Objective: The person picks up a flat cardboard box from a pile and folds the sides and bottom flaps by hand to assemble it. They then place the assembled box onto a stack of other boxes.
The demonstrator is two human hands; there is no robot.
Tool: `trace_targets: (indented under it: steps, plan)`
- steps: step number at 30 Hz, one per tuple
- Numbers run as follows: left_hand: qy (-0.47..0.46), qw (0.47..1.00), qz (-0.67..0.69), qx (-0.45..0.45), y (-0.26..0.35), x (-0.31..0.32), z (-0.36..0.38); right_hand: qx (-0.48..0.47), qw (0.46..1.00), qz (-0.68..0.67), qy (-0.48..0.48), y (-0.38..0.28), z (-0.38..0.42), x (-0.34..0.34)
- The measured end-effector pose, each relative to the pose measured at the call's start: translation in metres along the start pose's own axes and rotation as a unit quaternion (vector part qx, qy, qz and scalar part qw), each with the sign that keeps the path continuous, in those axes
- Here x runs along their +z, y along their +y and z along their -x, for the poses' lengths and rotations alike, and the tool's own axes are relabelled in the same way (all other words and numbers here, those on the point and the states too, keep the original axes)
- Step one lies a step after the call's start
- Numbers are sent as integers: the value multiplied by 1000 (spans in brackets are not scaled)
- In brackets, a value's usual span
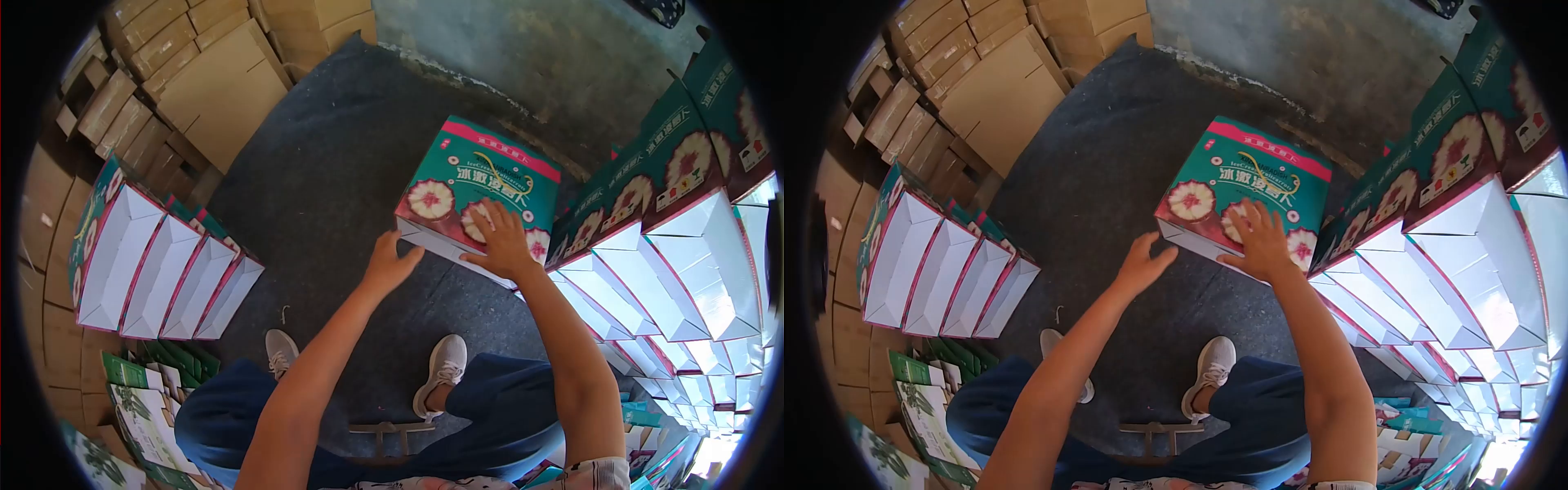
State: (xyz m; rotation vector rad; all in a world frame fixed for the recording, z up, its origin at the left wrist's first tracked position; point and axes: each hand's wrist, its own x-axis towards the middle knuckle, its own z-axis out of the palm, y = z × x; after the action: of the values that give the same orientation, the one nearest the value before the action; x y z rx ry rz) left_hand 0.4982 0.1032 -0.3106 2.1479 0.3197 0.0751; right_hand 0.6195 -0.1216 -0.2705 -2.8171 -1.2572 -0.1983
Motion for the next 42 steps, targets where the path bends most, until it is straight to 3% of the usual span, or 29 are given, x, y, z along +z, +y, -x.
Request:
trace_targets:
  steps: [1,4,6,8,12,18,24,27,28,31,33,35,36,37,39,40,41,42]
  plan:
    - [34,998,-52,-13,4,0,21,-25,999,1,-27,-10,-2,-1]
    - [-98,986,-117,65,16,-30,72,-39,998,28,-35,-25,-18,15]
    - [-253,952,-160,68,58,-75,107,-26,997,51,-55,-40,-36,26]
    - [-300,919,-222,126,81,-114,143,14,993,71,-94,-48,-51,36]
    - [-275,926,-251,66,109,-181,206,88,987,76,-111,-35,-65,46]
    - [-176,951,-234,-100,59,-208,262,137,980,69,-125,-26,-67,48]
    - [-104,954,-274,-62,49,-220,257,205,966,52,-147,-23,-59,37]
    - [-103,946,-302,-50,43,-221,261,215,954,15,-206,-25,-59,16]
    - [-109,945,-304,-52,45,-222,263,176,970,-2,-169,-28,-50,11]
    - [-120,941,-313,-51,49,-220,264,46,984,-142,97,-42,4,23]
    - [-119,938,-322,-50,51,-219,265,78,959,-268,52,-65,71,17]
    - [-99,934,-339,-40,50,-219,267,109,957,-247,-105,-70,160,35]
    - [-90,932,-349,-32,49,-217,268,63,964,-229,-116,-54,219,72]
    - [-93,934,-344,-34,48,-217,270,155,959,-165,-169,-62,263,47]
    - [-95,936,-337,-36,46,-218,271,214,939,-9,-269,-39,350,20]
    - [-96,937,-336,-24,45,-219,271,293,918,14,-266,-22,394,11]
    - [-97,937,-335,-14,45,-221,271,315,942,91,-76,23,479,62]
    - [-98,938,-334,-5,46,-222,272,370,897,89,-224,-3,452,-29]
